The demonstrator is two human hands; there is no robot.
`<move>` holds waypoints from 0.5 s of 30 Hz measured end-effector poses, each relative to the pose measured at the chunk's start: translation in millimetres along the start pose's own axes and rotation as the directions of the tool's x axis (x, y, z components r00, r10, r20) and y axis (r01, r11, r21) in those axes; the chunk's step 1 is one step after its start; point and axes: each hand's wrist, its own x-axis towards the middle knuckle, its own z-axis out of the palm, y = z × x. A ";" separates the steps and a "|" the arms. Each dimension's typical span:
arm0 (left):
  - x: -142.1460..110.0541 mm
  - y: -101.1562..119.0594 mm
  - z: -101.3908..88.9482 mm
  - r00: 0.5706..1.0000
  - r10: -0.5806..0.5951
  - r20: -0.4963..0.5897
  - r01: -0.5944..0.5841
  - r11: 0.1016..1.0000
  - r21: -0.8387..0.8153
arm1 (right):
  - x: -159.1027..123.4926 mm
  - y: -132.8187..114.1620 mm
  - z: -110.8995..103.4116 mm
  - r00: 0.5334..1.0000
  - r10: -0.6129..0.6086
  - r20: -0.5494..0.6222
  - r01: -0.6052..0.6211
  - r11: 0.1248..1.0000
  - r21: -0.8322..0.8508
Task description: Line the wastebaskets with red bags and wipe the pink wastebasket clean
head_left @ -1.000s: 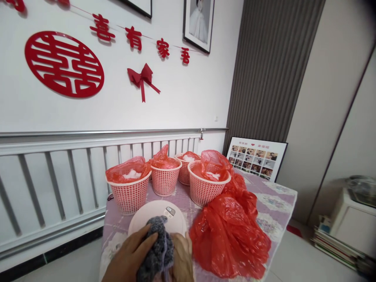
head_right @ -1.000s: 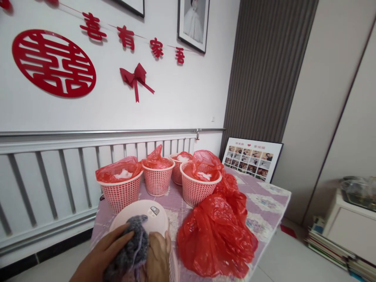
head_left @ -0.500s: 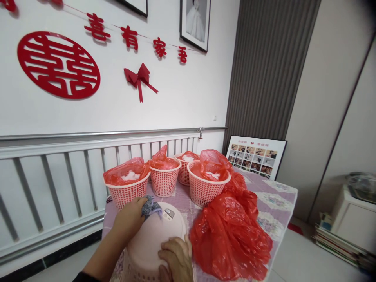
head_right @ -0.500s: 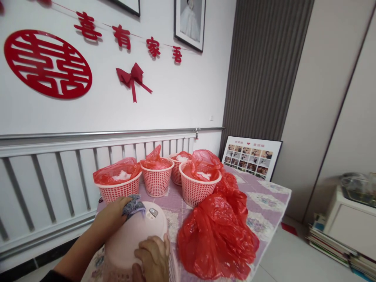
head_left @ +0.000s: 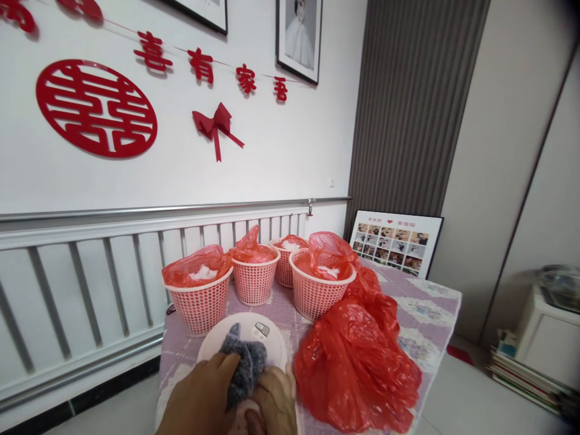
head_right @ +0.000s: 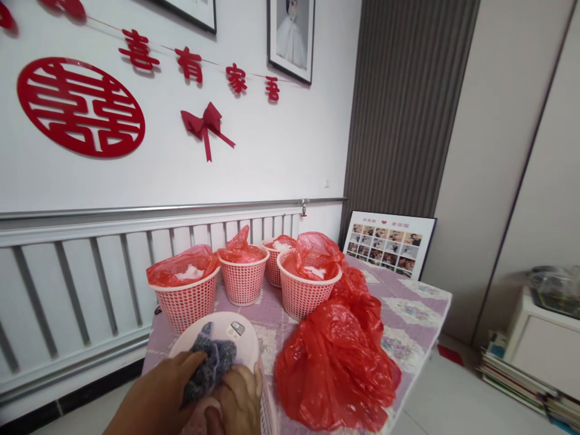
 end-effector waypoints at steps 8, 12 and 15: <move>27.5 12.0 -3.4 0.910 0.256 -0.326 -0.339 0.912 -0.229 | -6.0 2.8 2.4 0.997 -0.006 0.074 0.002 0.999 0.051; 57.9 34.1 -8.5 0.852 0.458 -0.253 -0.501 0.854 -0.141 | -3.0 7.0 2.5 0.998 -0.049 0.029 0.048 0.998 0.035; 74.3 41.5 -13.3 0.887 0.416 -0.200 -0.443 0.889 -0.115 | -5.5 11.7 2.2 0.996 -0.063 0.064 0.061 0.998 0.031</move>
